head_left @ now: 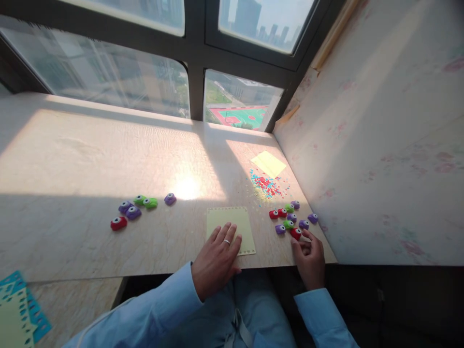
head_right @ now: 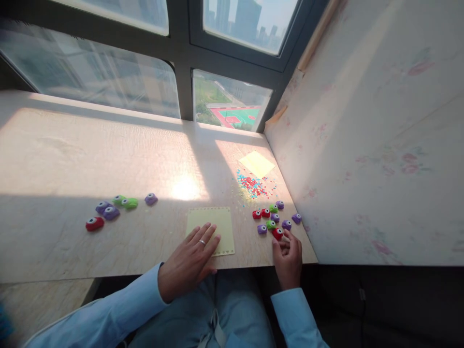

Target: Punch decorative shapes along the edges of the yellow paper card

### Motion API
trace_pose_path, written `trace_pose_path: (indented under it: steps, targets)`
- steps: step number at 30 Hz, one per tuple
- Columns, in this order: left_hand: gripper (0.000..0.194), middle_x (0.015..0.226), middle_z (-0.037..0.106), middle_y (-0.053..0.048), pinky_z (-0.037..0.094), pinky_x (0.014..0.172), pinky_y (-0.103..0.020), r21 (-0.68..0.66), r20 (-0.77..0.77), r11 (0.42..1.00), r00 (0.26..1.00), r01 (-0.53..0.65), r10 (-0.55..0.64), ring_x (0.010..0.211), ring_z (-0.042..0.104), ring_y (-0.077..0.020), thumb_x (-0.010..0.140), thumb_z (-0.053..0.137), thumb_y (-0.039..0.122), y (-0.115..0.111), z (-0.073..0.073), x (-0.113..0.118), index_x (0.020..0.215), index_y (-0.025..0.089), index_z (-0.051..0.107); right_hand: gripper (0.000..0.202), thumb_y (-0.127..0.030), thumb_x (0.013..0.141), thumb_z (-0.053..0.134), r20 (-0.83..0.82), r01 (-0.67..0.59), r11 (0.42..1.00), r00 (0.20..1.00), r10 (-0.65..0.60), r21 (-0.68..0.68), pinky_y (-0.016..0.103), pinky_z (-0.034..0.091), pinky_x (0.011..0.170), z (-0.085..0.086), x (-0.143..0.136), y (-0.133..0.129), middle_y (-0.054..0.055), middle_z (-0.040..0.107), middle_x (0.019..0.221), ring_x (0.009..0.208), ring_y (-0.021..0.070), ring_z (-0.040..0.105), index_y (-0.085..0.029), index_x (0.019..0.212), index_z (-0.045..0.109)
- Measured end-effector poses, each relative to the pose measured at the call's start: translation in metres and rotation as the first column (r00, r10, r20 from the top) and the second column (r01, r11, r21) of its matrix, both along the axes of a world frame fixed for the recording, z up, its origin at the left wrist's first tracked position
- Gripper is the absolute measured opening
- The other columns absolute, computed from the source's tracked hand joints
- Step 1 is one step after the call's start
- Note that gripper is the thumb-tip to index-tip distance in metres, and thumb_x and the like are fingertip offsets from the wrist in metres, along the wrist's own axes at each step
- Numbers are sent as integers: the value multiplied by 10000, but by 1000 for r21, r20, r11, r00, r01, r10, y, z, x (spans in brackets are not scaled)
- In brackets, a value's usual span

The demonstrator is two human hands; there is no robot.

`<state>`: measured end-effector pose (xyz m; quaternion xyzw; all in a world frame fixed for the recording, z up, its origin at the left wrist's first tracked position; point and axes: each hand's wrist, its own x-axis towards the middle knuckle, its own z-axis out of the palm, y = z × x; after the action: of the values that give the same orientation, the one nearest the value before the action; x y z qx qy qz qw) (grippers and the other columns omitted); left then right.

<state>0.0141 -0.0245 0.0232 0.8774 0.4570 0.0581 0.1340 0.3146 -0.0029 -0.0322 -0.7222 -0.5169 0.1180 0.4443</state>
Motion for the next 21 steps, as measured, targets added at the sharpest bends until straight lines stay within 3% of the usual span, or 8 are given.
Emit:
trace_pose_path:
  steps: [3, 6, 9, 13, 19, 21]
  targets:
    - [537, 1307, 591, -196, 504, 952, -484, -29, -37, 995, 994, -101, 100, 1199, 568, -339, 879, 654, 356, 7, 22, -9, 1334, 100, 526, 537, -490, 736, 675, -92, 62, 998, 994, -58, 34, 304, 475, 605, -2, -1, -8, 114, 589, 1088, 708, 151, 563, -142, 1133, 579]
    - [184, 980, 681, -131, 524, 821, -466, -50, -139, 977, 970, -208, 200, 964, 644, -307, 930, 556, 264, 21, 34, -24, 959, 129, 677, 524, -491, 733, 681, -190, 135, 990, 974, -124, 44, 316, 474, 648, -2, -6, -18, 59, 570, 964, 701, 147, 544, -146, 1112, 576]
    - [221, 894, 671, -113, 522, 760, -412, -41, -186, 947, 934, -318, 305, 893, 658, -282, 935, 495, 204, 38, 28, -43, 832, 141, 681, 486, -491, 747, 685, -245, 148, 987, 961, -128, 64, 329, 485, 694, -1, -21, -29, 28, 557, 866, 733, 163, 557, -151, 1079, 585]
    - [255, 950, 656, -99, 505, 690, -356, -25, -161, 891, 882, -453, 443, 864, 665, -252, 951, 439, 225, 55, 13, -60, 883, 153, 674, 442, -490, 777, 677, -268, 43, 998, 963, -26, 56, 310, 498, 674, 1, -48, -43, 31, 573, 846, 736, 165, 569, -154, 1054, 604]
    - [227, 1008, 639, -79, 486, 694, -326, -64, -117, 889, 888, -454, 445, 908, 654, -234, 944, 457, 255, 62, 6, -68, 896, 174, 663, 388, -467, 806, 671, -274, -98, 995, 956, 100, 19, 316, 527, 668, -1, -73, -53, 42, 597, 845, 728, 175, 601, -162, 1039, 610]
    - [209, 1029, 637, -82, 484, 695, -327, -61, -99, 883, 883, -465, 458, 918, 651, -237, 940, 467, 258, 63, 3, -69, 979, 176, 655, 375, -460, 816, 664, -275, -124, 992, 954, 122, 10, 313, 529, 655, -1, -78, -55, 41, 599, 834, 716, 176, 604, -165, 1040, 612]
